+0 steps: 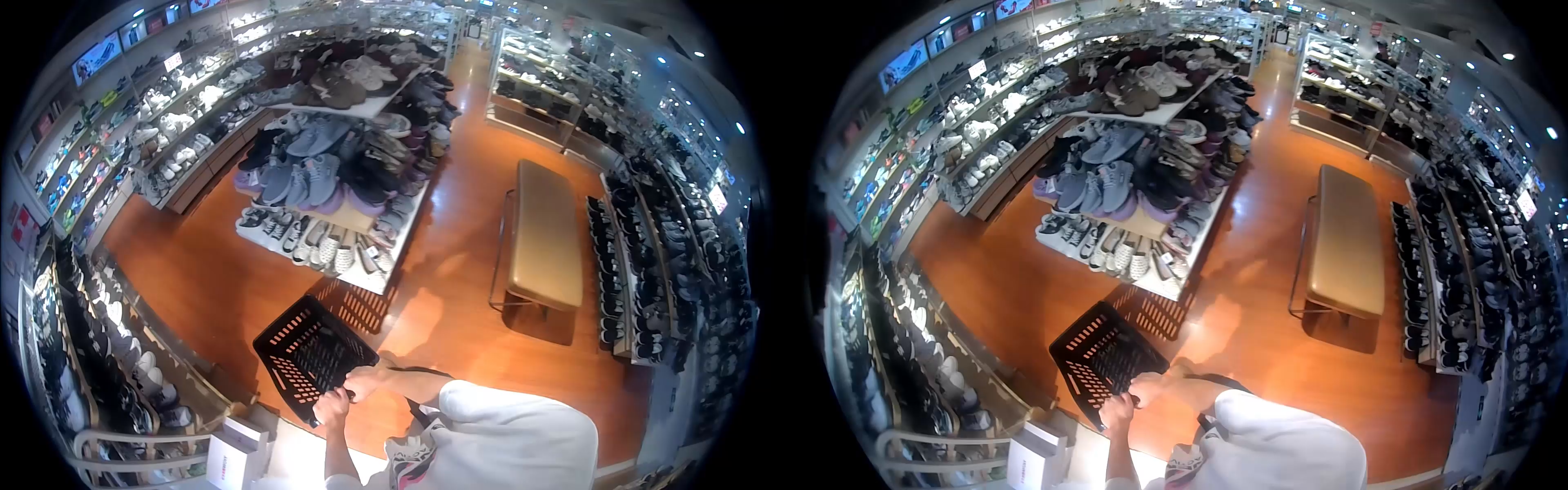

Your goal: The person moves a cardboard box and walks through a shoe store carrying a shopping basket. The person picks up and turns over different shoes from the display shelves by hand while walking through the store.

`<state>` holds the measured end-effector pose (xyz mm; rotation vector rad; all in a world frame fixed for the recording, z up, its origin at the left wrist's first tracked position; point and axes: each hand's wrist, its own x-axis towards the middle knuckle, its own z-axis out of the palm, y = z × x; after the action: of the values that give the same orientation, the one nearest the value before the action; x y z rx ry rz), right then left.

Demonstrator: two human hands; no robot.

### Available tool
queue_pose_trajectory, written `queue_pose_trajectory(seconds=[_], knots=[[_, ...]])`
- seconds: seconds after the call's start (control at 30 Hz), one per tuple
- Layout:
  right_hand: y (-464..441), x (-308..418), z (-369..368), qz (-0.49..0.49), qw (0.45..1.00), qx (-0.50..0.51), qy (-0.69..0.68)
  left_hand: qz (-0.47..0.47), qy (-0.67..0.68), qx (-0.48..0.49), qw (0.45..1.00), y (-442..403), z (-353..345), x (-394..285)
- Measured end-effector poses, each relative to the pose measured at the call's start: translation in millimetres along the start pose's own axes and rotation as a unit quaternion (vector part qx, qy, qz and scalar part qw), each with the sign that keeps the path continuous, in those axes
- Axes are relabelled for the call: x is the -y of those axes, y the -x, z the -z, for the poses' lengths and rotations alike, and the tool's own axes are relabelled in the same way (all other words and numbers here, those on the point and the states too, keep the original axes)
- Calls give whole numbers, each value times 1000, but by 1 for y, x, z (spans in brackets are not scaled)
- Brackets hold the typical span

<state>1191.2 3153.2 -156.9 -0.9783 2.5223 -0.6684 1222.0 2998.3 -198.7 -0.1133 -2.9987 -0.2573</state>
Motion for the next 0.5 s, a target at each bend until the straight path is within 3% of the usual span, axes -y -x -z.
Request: queue_pose_trajectory(seconds=[0.03,0.07,0.1,0.13,0.17,0.2,0.23,0.4,0.43,0.5], knots=[[-29,-7,4,17,1000,-14,13,7,-15,-34,999,-17,-5,19],[-65,-19,9,22,999,-27,33,-5,33,-8,999,-46,3,33],[-101,-27,16,20,999,44,25,-15,82,18,996,-72,11,48],[-128,-28,35,27,999,46,-11,-22,131,46,990,-97,19,64],[-154,-18,70,72,994,55,-55,70,156,86,982,-119,60,65],[-183,-19,93,80,993,72,-39,113,68,145,981,-149,44,88],[-221,-35,85,58,996,65,-13,92,52,121,987,-175,23,114],[-379,-65,117,117,988,95,-14,165,20,147,975,-301,54,186],[-420,-71,123,133,986,103,-6,79,-15,116,990,-323,48,213],[-481,-86,138,163,978,126,14,144,26,153,977,-379,50,246]])
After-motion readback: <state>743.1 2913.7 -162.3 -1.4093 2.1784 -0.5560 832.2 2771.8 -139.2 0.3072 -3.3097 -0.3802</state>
